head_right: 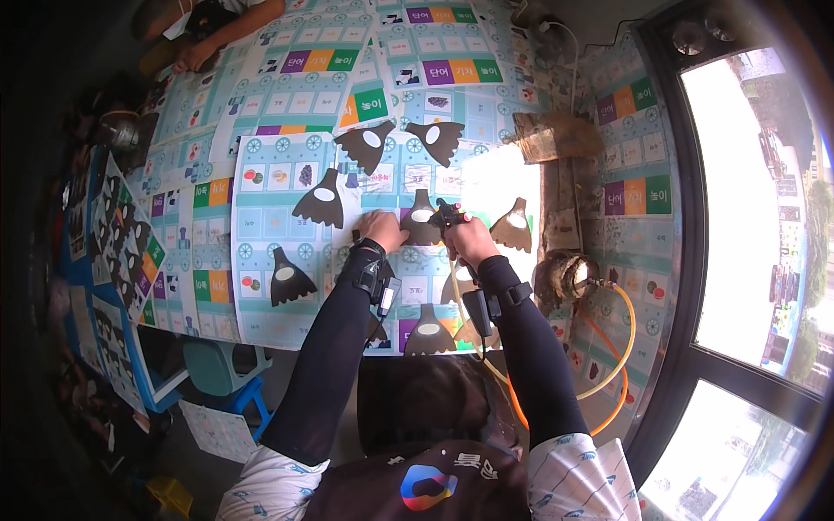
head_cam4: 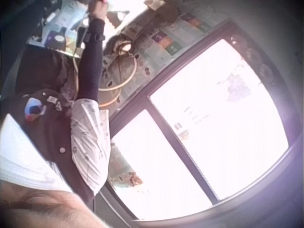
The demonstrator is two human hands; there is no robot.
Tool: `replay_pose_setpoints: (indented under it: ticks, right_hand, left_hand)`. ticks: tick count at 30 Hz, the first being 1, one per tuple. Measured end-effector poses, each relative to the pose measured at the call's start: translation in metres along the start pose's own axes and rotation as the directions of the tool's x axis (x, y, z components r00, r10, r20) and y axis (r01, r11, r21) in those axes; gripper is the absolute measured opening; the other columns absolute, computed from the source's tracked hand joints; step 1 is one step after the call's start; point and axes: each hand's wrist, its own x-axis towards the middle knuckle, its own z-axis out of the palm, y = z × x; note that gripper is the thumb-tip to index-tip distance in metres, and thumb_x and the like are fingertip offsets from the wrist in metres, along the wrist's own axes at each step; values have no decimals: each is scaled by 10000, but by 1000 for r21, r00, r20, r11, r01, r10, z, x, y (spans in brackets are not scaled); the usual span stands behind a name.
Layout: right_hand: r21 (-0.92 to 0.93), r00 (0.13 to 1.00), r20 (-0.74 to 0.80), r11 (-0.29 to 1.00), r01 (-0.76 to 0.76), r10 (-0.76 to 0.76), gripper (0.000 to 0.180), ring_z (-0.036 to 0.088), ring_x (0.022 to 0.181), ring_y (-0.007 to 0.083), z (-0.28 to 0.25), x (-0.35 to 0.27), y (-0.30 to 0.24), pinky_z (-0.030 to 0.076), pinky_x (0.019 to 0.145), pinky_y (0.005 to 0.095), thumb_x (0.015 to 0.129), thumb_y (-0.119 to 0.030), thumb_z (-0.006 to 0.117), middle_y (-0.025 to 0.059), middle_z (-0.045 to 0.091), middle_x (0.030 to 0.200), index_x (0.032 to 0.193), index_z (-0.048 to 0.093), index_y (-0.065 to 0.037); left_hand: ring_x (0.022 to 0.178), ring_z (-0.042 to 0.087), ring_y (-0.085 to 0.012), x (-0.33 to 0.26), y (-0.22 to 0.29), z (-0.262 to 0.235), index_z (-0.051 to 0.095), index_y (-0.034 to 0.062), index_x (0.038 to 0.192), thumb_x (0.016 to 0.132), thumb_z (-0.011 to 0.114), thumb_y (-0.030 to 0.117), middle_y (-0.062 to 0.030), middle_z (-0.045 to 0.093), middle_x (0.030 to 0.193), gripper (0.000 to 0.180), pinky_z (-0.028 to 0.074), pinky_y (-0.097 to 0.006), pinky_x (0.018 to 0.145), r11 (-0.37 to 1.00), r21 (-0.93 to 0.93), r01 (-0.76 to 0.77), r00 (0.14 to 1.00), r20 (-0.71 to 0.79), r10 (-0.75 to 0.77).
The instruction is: Glue and assemble components for shoes on a production line workstation.
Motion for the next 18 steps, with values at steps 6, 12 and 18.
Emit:
replay_pose_setpoints:
  ticks: [6,12,18]
  right_hand:
    - [149,999,13,988,-38,36,176,565,460,169,9,3,-7,402,388,288,755,-108,531,87,578,555,638,593,8]
    - [73,999,1,997,-36,36,180,576,465,173,2,-1,-3,432,401,293,761,-108,537,107,605,578,651,598,21]
    - [307,998,-9,950,56,-55,161,652,679,156,-9,-23,-4,459,444,301,764,-107,524,92,681,746,778,608,29]
  left_hand:
    - [1133,527,-345,3,-1,6,695,35,983,771,712,364,-184,626,1131,392,389,-419,1007,999,-10,-30,998,-54,30]
    - [1116,541,-347,-4,1,-3,706,34,940,769,716,365,-184,628,1132,373,396,-409,1000,1000,-17,-20,998,-63,19]
    - [957,577,-342,-27,2,-19,596,49,908,727,764,255,-158,604,916,321,438,-448,858,989,-62,-134,927,-362,102]
